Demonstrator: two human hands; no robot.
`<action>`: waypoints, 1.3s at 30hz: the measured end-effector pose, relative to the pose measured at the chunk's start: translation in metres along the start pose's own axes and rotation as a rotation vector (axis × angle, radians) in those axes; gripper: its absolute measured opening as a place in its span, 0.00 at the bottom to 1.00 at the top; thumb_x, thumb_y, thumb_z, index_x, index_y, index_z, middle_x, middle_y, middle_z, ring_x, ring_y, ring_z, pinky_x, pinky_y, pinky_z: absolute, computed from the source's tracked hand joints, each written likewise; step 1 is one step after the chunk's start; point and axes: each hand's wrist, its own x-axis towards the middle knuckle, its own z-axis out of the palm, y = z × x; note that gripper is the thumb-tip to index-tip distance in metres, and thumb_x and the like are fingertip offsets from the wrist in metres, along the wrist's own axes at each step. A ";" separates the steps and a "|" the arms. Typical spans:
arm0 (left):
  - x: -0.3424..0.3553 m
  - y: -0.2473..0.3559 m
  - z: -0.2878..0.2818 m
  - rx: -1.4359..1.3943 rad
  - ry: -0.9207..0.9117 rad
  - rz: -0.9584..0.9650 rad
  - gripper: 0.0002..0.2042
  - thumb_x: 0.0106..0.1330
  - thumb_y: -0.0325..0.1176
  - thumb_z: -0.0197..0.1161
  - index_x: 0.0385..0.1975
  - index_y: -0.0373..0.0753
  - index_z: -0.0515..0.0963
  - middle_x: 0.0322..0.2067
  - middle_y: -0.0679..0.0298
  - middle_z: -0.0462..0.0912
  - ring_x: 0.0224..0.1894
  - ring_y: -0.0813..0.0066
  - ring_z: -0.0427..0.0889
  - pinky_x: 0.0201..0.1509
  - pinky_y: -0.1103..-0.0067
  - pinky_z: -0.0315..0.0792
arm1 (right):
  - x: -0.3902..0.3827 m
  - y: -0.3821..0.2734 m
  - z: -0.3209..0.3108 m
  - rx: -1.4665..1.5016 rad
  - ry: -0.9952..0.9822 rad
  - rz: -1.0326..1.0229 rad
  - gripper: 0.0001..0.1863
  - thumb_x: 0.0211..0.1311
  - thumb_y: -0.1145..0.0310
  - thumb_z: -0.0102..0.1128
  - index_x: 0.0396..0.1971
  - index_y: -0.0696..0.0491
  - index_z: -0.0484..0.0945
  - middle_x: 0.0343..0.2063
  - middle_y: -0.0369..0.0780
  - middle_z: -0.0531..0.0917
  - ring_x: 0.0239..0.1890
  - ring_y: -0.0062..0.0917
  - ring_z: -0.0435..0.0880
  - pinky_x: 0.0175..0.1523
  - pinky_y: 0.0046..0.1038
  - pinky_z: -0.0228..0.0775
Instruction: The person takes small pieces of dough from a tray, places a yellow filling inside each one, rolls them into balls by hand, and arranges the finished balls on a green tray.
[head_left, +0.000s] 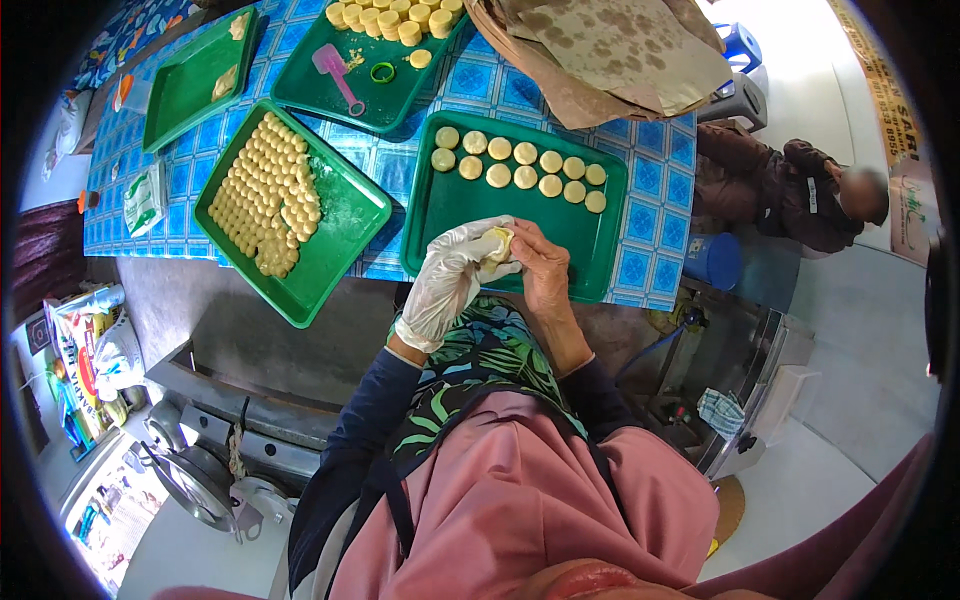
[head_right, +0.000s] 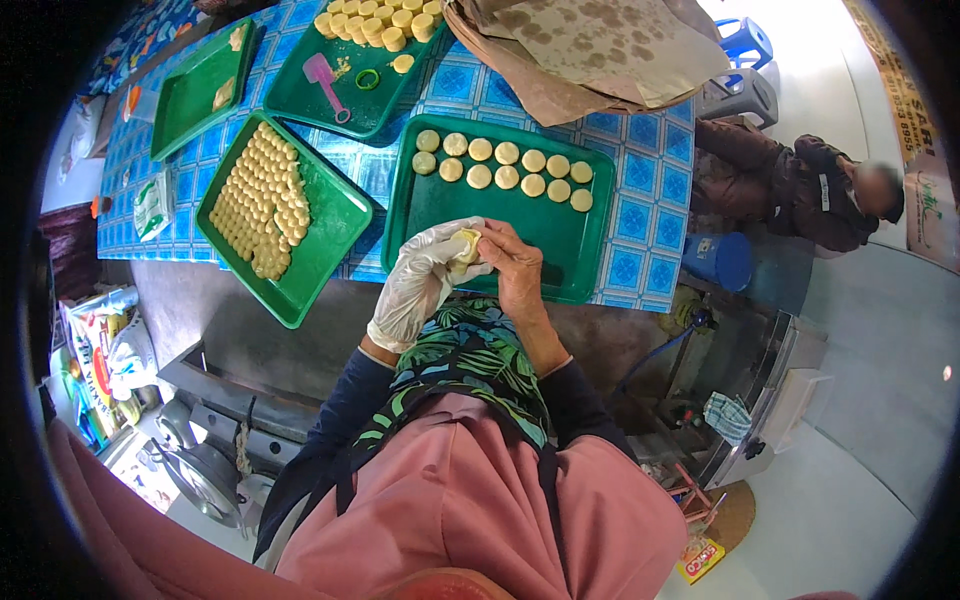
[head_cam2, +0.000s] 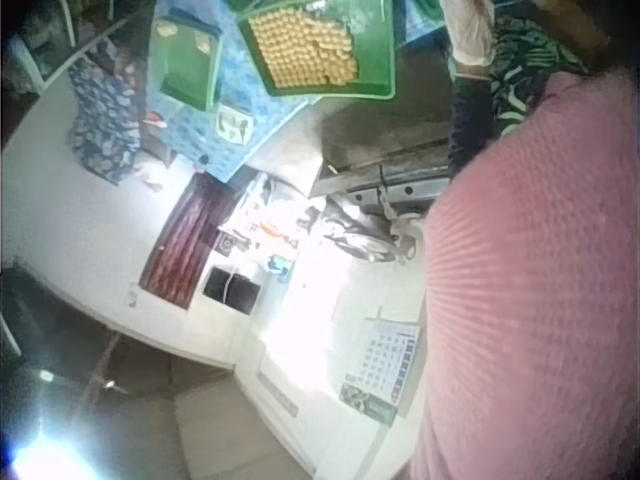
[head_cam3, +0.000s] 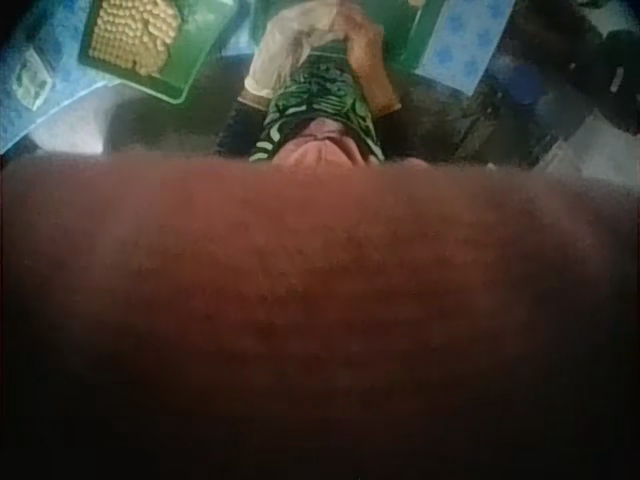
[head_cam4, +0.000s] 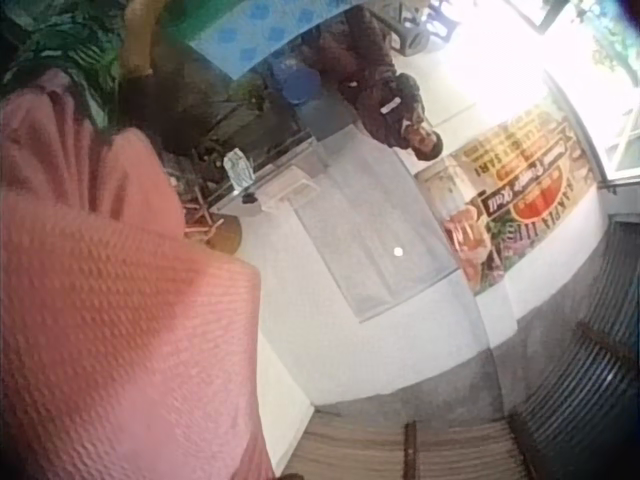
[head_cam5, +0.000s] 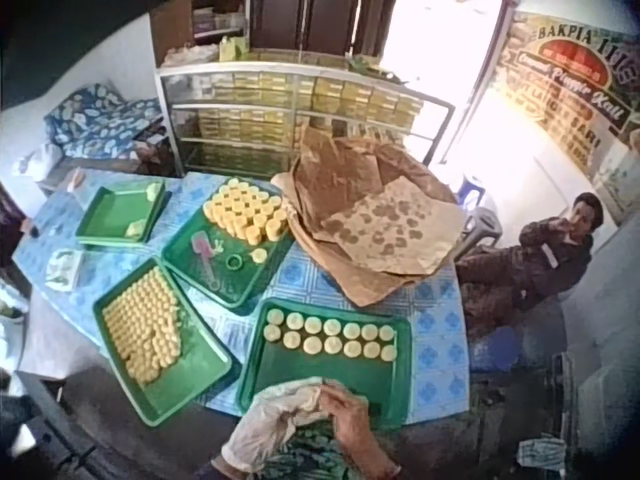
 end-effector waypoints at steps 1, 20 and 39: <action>-0.001 0.001 0.000 0.035 -0.015 0.036 0.22 0.70 0.26 0.65 0.62 0.24 0.74 0.50 0.53 0.84 0.49 0.69 0.87 0.47 0.74 0.87 | 0.002 0.005 -0.001 0.086 -0.028 0.009 0.13 0.68 0.74 0.66 0.50 0.61 0.87 0.55 0.45 0.83 0.57 0.30 0.79 0.62 0.31 0.72; 0.005 0.013 -0.023 0.708 -0.150 -0.025 0.40 0.60 0.25 0.71 0.73 0.26 0.62 0.34 0.65 0.83 0.31 0.83 0.76 0.38 0.83 0.73 | 0.015 -0.021 -0.014 -0.091 -0.217 0.301 0.03 0.54 0.79 0.68 0.28 0.62 0.87 0.37 0.41 0.85 0.40 0.25 0.81 0.48 0.25 0.68; 0.015 0.002 -0.054 0.389 -0.083 -0.027 0.42 0.65 0.33 0.70 0.74 0.20 0.54 0.55 0.56 0.80 0.54 0.73 0.82 0.65 0.81 0.69 | 0.013 0.002 -0.022 -0.525 -0.330 -0.302 0.21 0.78 0.57 0.52 0.41 0.57 0.89 0.40 0.42 0.85 0.47 0.34 0.81 0.55 0.35 0.71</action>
